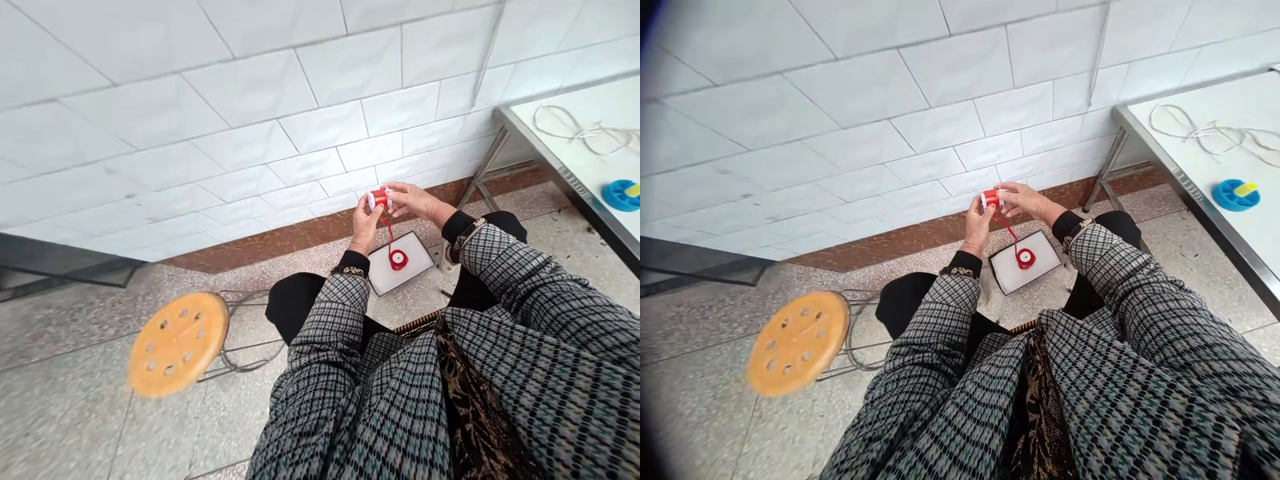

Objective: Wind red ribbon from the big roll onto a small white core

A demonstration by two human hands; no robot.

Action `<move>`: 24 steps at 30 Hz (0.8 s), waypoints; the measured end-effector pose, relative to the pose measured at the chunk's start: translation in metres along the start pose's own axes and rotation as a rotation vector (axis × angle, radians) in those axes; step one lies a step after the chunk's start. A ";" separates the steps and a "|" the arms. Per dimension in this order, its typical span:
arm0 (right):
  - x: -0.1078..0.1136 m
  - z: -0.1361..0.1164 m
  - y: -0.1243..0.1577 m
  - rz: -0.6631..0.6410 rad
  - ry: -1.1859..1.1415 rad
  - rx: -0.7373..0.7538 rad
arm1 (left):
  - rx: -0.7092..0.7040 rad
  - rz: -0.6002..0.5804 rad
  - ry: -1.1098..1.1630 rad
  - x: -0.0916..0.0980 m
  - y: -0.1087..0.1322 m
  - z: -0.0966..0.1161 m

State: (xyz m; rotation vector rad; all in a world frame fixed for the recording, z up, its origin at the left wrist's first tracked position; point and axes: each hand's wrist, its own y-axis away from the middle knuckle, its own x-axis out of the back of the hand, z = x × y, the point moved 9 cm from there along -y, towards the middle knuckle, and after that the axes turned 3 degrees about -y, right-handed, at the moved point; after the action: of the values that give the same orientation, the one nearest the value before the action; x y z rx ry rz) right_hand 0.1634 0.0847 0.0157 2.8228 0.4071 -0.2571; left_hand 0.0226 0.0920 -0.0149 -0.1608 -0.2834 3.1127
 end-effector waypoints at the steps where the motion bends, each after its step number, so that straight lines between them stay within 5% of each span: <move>1: -0.005 -0.009 0.011 0.002 -0.013 0.018 | -0.009 -0.025 0.001 -0.004 0.004 0.014; 7: -0.023 -0.048 0.036 0.072 -0.091 0.094 | 0.011 -0.191 0.162 -0.028 0.009 0.061; 12: -0.011 -0.089 0.011 0.215 -0.086 0.259 | 0.128 -0.171 0.233 -0.035 -0.020 0.070; 17: 0.003 -0.119 -0.013 0.182 -0.299 0.222 | 0.107 -0.232 0.220 -0.032 -0.042 0.083; 21: 0.007 -0.168 -0.001 0.173 -0.386 0.219 | 0.122 -0.433 0.180 -0.034 -0.037 0.080; 24: 0.010 -0.216 0.018 0.184 -0.463 0.305 | 0.074 -0.476 0.072 -0.030 -0.039 0.090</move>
State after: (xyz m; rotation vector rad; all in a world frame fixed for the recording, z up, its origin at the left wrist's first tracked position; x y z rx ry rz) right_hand 0.2072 0.1344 0.2220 2.9304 0.0045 -0.9776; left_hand 0.0436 0.1133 0.0828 -0.1739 -0.1727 2.6347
